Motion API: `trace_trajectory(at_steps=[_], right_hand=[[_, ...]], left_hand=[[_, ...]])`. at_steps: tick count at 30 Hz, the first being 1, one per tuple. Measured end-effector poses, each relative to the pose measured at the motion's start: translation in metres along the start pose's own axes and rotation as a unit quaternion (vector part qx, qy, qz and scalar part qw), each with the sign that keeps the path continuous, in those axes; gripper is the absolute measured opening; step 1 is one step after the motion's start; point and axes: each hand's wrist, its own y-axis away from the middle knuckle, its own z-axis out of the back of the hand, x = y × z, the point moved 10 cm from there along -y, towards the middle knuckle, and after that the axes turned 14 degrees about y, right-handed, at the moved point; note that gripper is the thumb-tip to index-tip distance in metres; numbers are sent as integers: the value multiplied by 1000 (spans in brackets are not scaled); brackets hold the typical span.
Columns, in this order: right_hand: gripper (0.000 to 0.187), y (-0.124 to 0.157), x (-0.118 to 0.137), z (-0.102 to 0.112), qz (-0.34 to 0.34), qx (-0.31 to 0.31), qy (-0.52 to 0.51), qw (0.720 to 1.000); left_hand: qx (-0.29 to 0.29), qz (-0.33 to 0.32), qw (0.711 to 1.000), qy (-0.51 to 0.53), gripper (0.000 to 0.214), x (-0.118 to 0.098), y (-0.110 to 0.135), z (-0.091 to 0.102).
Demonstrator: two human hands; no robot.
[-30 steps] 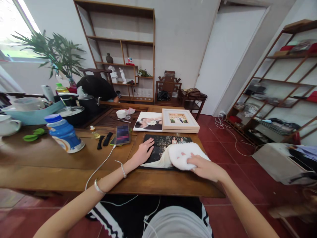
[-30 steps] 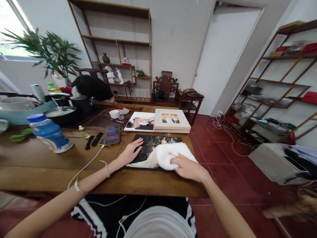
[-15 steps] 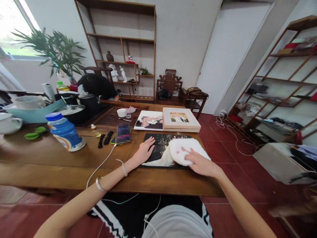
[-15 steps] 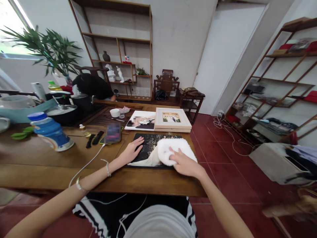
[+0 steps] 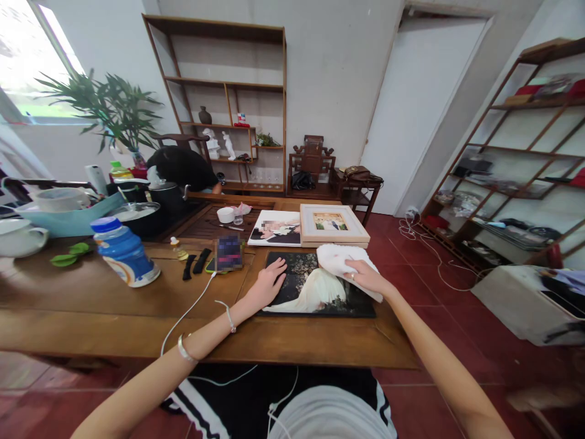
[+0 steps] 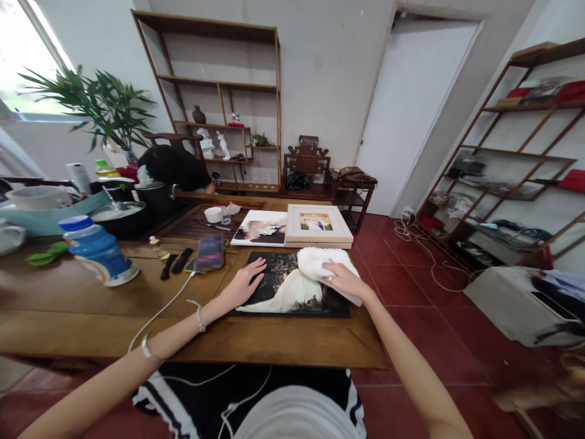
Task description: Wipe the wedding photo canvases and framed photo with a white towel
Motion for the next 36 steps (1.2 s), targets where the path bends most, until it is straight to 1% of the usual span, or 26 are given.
trace_trajectory(at_steps=[3, 4, 6, 9, 12, 15, 17, 18, 19, 21, 25, 27, 29, 32, 34, 36], right_hand=[[15, -20, 0, -1, -2, -25, 1, 1000], [16, -22, 1, -3, -3, -28, 3, 1000], [16, -17, 4, -7, -5, -20, 12, 1000], [18, 11, 17, -13, -1, 25, 22, 999], [23, 53, 37, -17, 4, 92, 15, 996], [29, 90, 54, -18, 5, 138, 8, 990], [31, 101, 56, -19, -1, 148, 6, 989], [30, 101, 55, -19, -5, 145, 7, 989], [28, 97, 51, -19, -7, 138, 9, 990], [23, 79, 40, -17, -7, 110, 17, 994], [12, 22, 11, -3, 0, 24, 51, 998], [10, -5, -1, 2, 2, 4, 56, 998], [10, -24, -10, 7, 1, -8, 59, 998], [11, -35, -10, 11, 4, -17, 64, 998], [11, -29, 0, 9, 12, -10, 66, 998], [11, -13, 17, 5, 26, 8, 70, 997]], left_hand=[[-3, 0, 1000, 1, 35, 0, 0, 1], [-4, -2, 1000, 2, 35, 0, 0, 1], [-6, -3, 1000, 7, 35, -1, 0, 2], [-1, 2, 1000, 14, 36, -1, 0, 1], [5, 6, 1000, 16, 36, 0, 0, -1], [2, 7, 1000, 12, 35, 1, 0, -2], [3, 7, 1000, 9, 35, 1, 0, -3], [3, 7, 1000, 8, 35, 2, 0, -3], [3, 7, 1000, 9, 35, 2, 0, -3], [4, 6, 1000, 10, 35, 2, 0, -3], [6, 6, 1000, 9, 35, 0, 0, -2], [5, 9, 1000, 9, 35, 0, 0, -1], [3, 10, 1000, 10, 35, 1, 1, -1], [-2, 10, 1000, 18, 34, 2, 1, -2], [-4, 9, 1000, 24, 34, 2, 2, -2], [-4, 10, 1000, 24, 34, 2, 1, -2]])
